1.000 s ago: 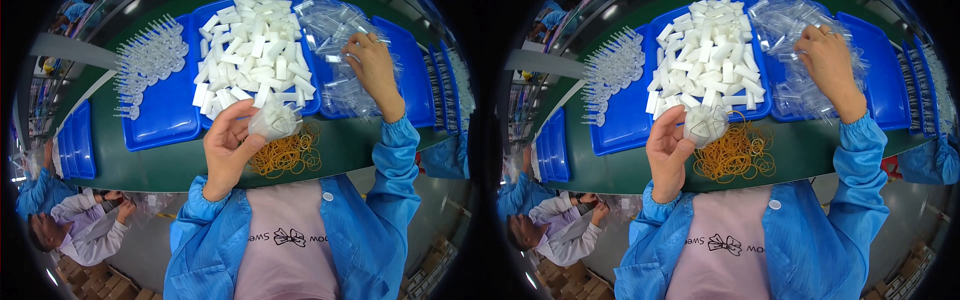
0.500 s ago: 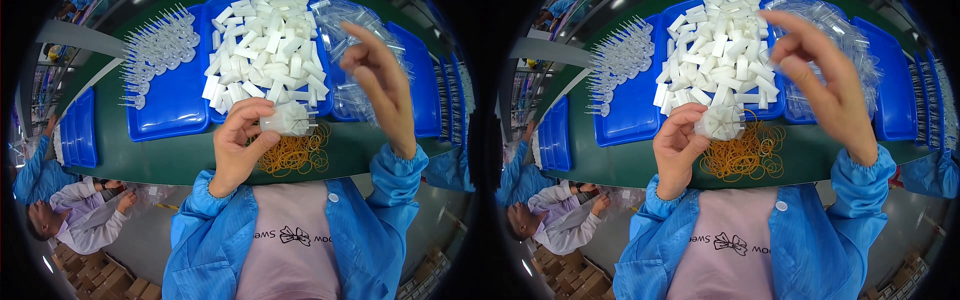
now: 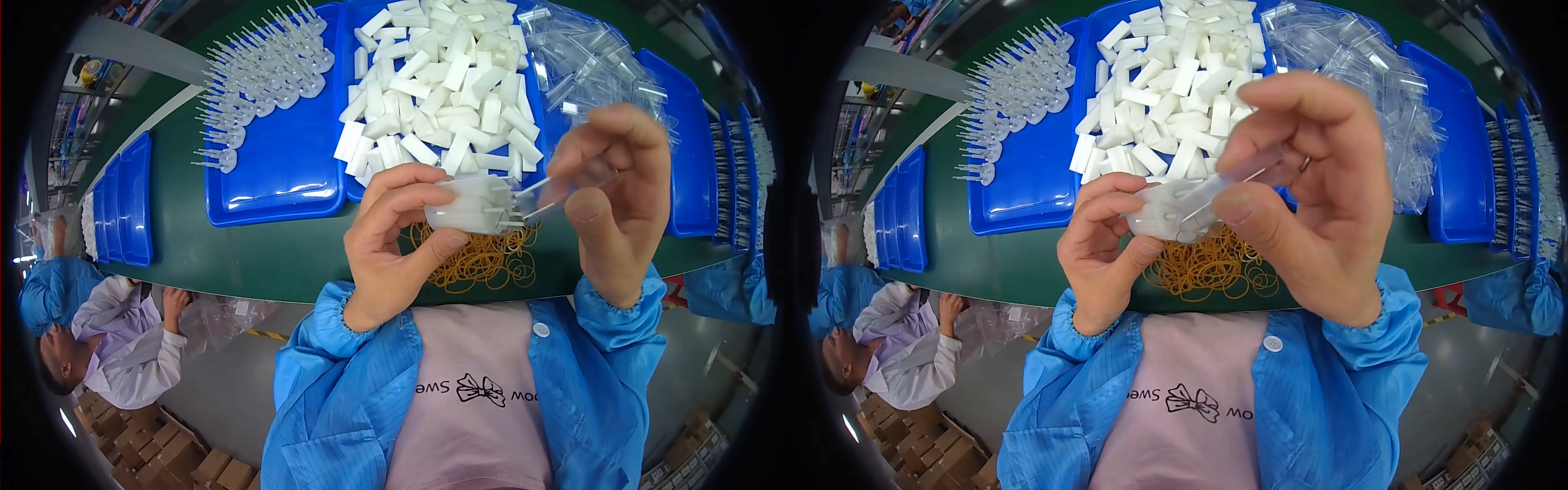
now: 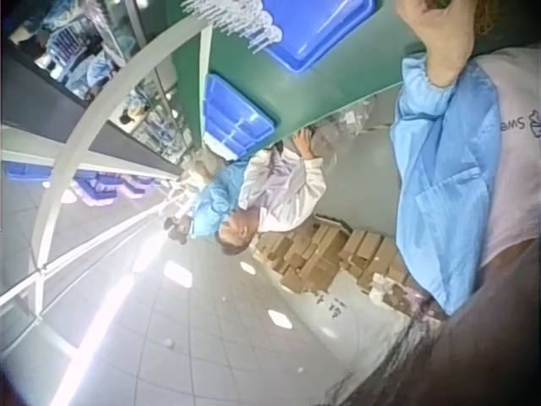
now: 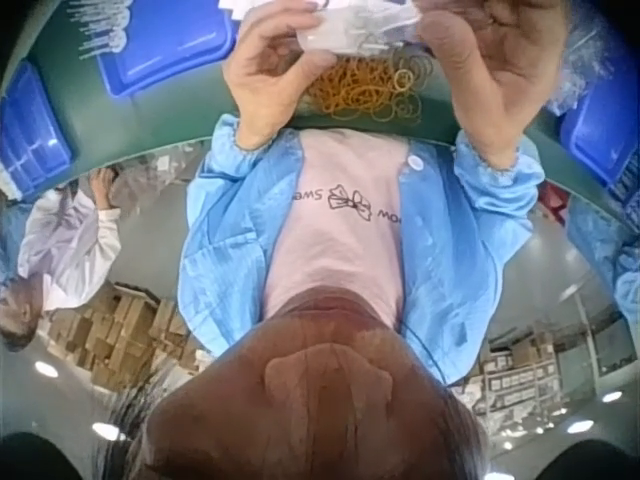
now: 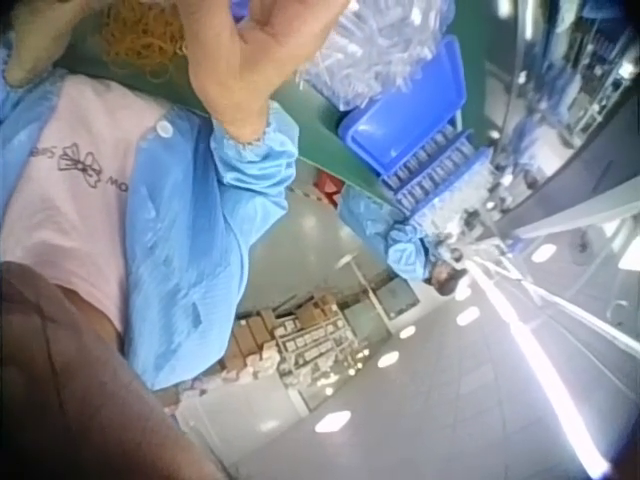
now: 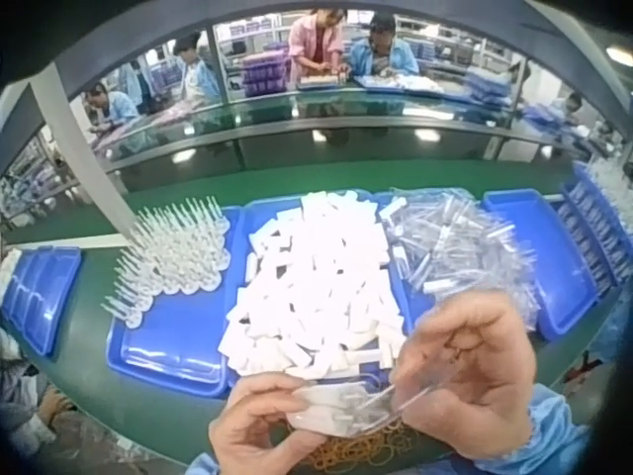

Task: The person attaches clear plastic sleeves over foam blocks mounted on a plastic base, secures the bundle with a rubber band, and pushes white foam blocks onto the prongs of another plastic base by hand.

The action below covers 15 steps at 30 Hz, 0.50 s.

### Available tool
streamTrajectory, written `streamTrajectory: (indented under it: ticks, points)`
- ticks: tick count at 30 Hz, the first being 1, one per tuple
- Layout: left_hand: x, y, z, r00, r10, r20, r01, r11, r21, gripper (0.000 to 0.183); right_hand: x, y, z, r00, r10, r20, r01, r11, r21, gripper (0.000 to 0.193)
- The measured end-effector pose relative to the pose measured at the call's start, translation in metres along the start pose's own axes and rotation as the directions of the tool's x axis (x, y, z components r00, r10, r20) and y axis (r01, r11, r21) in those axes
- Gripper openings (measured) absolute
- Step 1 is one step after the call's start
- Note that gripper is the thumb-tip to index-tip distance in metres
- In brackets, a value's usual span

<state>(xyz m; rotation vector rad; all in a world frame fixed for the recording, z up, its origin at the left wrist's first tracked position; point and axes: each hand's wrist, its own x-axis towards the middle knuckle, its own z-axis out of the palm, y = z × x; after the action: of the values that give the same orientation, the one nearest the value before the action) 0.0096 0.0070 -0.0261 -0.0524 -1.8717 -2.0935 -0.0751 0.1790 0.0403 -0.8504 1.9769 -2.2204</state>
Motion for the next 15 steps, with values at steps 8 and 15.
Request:
streamTrajectory:
  ticks: [8,15]
  points:
    - [0.000,0.002,0.000,0.979,0.193,-0.063,-0.178,0.964,0.196,0.036,-0.003,0.006,-0.004,0.979,-0.188,0.081,0.204,0.934,-0.293,0.037]
    - [0.000,0.001,0.003,0.964,0.236,-0.127,-0.205,0.954,0.218,0.042,-0.005,0.004,0.007,0.984,-0.165,-0.071,0.141,0.955,-0.262,0.045]
